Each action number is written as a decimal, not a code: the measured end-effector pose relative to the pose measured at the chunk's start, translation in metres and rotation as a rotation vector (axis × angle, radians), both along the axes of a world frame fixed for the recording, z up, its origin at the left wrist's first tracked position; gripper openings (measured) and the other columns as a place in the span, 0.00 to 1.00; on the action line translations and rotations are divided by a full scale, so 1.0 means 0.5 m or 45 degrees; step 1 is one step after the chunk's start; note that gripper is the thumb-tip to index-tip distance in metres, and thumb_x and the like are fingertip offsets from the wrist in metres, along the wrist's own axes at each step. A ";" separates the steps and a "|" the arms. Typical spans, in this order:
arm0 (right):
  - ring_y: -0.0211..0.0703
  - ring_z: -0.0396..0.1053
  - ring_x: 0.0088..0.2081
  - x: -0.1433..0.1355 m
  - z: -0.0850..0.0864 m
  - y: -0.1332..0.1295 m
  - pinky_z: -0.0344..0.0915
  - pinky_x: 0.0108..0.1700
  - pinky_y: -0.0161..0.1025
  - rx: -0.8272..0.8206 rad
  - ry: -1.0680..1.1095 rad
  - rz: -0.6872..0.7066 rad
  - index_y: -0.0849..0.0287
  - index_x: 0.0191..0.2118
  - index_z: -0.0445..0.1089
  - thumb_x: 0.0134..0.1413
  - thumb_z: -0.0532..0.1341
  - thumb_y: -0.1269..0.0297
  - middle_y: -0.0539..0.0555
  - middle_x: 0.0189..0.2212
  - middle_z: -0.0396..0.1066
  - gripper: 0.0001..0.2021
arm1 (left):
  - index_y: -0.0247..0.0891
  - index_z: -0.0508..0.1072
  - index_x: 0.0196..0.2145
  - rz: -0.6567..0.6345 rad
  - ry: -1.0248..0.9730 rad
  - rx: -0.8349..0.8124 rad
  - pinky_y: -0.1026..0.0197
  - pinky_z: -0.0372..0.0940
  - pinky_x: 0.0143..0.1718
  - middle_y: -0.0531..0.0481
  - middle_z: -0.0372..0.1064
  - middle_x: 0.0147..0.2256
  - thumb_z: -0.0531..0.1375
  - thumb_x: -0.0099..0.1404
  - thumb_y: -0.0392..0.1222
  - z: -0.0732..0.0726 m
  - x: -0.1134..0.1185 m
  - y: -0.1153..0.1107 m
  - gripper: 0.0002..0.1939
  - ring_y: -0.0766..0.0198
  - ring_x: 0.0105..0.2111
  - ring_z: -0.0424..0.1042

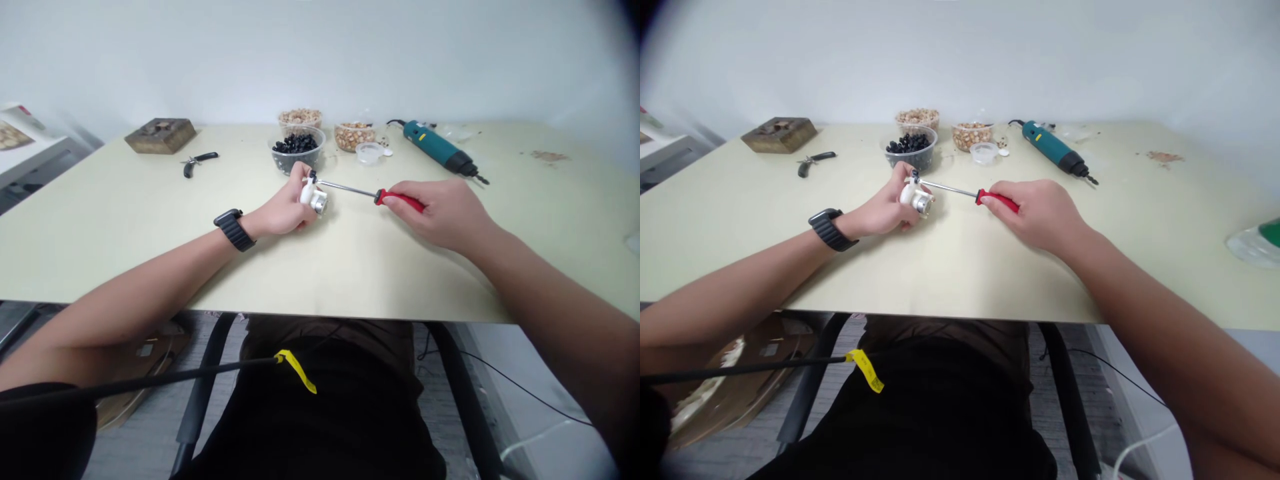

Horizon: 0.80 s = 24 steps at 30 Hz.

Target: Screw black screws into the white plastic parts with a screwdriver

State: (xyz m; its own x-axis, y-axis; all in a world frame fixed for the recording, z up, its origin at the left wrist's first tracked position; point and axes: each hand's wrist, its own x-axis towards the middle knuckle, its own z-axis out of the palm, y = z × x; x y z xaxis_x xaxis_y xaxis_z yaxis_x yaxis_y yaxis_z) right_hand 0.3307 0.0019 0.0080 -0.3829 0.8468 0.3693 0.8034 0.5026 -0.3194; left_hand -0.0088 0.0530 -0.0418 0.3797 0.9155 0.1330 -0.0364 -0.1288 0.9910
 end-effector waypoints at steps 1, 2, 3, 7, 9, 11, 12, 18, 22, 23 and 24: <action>0.60 0.78 0.35 -0.001 -0.001 -0.001 0.63 0.39 0.52 0.036 -0.052 0.010 0.48 0.47 0.86 0.75 0.66 0.42 0.57 0.36 0.84 0.17 | 0.47 0.61 0.50 0.006 -0.015 -0.011 0.42 0.81 0.45 0.46 0.72 0.52 0.71 0.47 0.19 0.000 0.000 0.000 0.40 0.45 0.48 0.82; 0.61 0.79 0.36 -0.001 -0.002 -0.002 0.64 0.39 0.52 0.062 -0.082 0.034 0.49 0.48 0.85 0.73 0.67 0.43 0.58 0.37 0.85 0.16 | 0.47 0.61 0.51 0.002 -0.020 -0.017 0.41 0.81 0.46 0.46 0.72 0.52 0.70 0.47 0.19 0.001 0.000 0.000 0.40 0.45 0.49 0.82; 0.61 0.80 0.38 0.000 -0.001 -0.002 0.65 0.41 0.52 0.082 -0.096 0.065 0.49 0.48 0.85 0.72 0.67 0.44 0.59 0.38 0.86 0.16 | 0.47 0.61 0.51 -0.009 -0.016 -0.018 0.41 0.81 0.46 0.46 0.72 0.52 0.70 0.47 0.18 0.001 0.000 0.000 0.40 0.45 0.49 0.82; 0.61 0.81 0.39 -0.001 0.004 -0.004 0.66 0.41 0.52 0.058 -0.062 0.134 0.49 0.44 0.85 0.75 0.65 0.46 0.58 0.38 0.86 0.16 | 0.48 0.62 0.52 -0.065 0.029 0.028 0.38 0.82 0.46 0.48 0.72 0.50 0.70 0.48 0.19 -0.002 -0.007 0.002 0.40 0.43 0.50 0.83; 0.58 0.80 0.36 -0.001 0.006 -0.003 0.65 0.40 0.51 -0.012 -0.012 0.139 0.48 0.42 0.86 0.73 0.67 0.45 0.56 0.36 0.85 0.15 | 0.48 0.63 0.53 -0.052 0.063 0.055 0.37 0.82 0.45 0.48 0.72 0.50 0.71 0.49 0.20 -0.004 -0.009 0.002 0.40 0.42 0.50 0.83; 0.56 0.78 0.35 0.000 0.006 -0.001 0.65 0.39 0.51 -0.085 0.056 0.134 0.48 0.42 0.87 0.70 0.69 0.43 0.55 0.36 0.85 0.16 | 0.48 0.63 0.53 -0.032 0.080 0.073 0.37 0.83 0.45 0.48 0.72 0.50 0.71 0.50 0.21 -0.004 -0.010 -0.001 0.39 0.41 0.50 0.84; 0.55 0.77 0.34 0.001 0.005 0.001 0.64 0.38 0.50 -0.123 0.091 0.125 0.48 0.42 0.87 0.69 0.70 0.42 0.55 0.36 0.84 0.16 | 0.48 0.63 0.53 -0.024 0.081 0.079 0.38 0.83 0.45 0.48 0.72 0.51 0.72 0.50 0.21 -0.003 -0.009 -0.003 0.39 0.41 0.50 0.83; 0.50 0.70 0.30 0.008 0.004 0.018 0.62 0.35 0.48 -0.378 0.140 0.098 0.50 0.41 0.85 0.64 0.73 0.37 0.52 0.29 0.77 0.20 | 0.48 0.62 0.52 0.005 0.109 0.075 0.47 0.80 0.40 0.47 0.73 0.52 0.72 0.48 0.20 0.010 -0.002 -0.012 0.40 0.50 0.45 0.81; 0.53 0.76 0.34 0.001 -0.001 0.018 0.68 0.39 0.50 -0.264 0.183 0.117 0.51 0.42 0.82 0.55 0.77 0.43 0.54 0.37 0.84 0.19 | 0.49 0.60 0.53 -0.014 0.118 0.025 0.54 0.75 0.34 0.48 0.74 0.52 0.72 0.49 0.22 0.007 -0.007 -0.002 0.40 0.58 0.37 0.78; 0.55 0.78 0.36 -0.002 -0.003 0.016 0.69 0.41 0.51 -0.193 0.175 0.102 0.51 0.43 0.82 0.57 0.76 0.44 0.56 0.40 0.86 0.17 | 0.49 0.60 0.53 -0.027 0.110 0.012 0.54 0.74 0.33 0.48 0.74 0.51 0.72 0.49 0.22 0.005 -0.009 0.001 0.41 0.59 0.36 0.77; 0.58 0.80 0.39 -0.004 -0.005 0.012 0.70 0.43 0.53 -0.119 0.143 0.085 0.50 0.44 0.83 0.61 0.73 0.45 0.57 0.42 0.87 0.16 | 0.50 0.59 0.53 -0.040 0.098 0.002 0.55 0.73 0.32 0.49 0.74 0.51 0.72 0.49 0.22 0.002 -0.011 0.005 0.41 0.59 0.36 0.76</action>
State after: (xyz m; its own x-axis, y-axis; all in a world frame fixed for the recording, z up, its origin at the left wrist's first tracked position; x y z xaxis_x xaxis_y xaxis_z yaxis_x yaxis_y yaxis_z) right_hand 0.3286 0.0080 0.0053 -0.4000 0.8536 0.3339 0.7257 0.5174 -0.4535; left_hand -0.0143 0.0555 -0.0408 0.4176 0.9027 0.1038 0.0357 -0.1305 0.9908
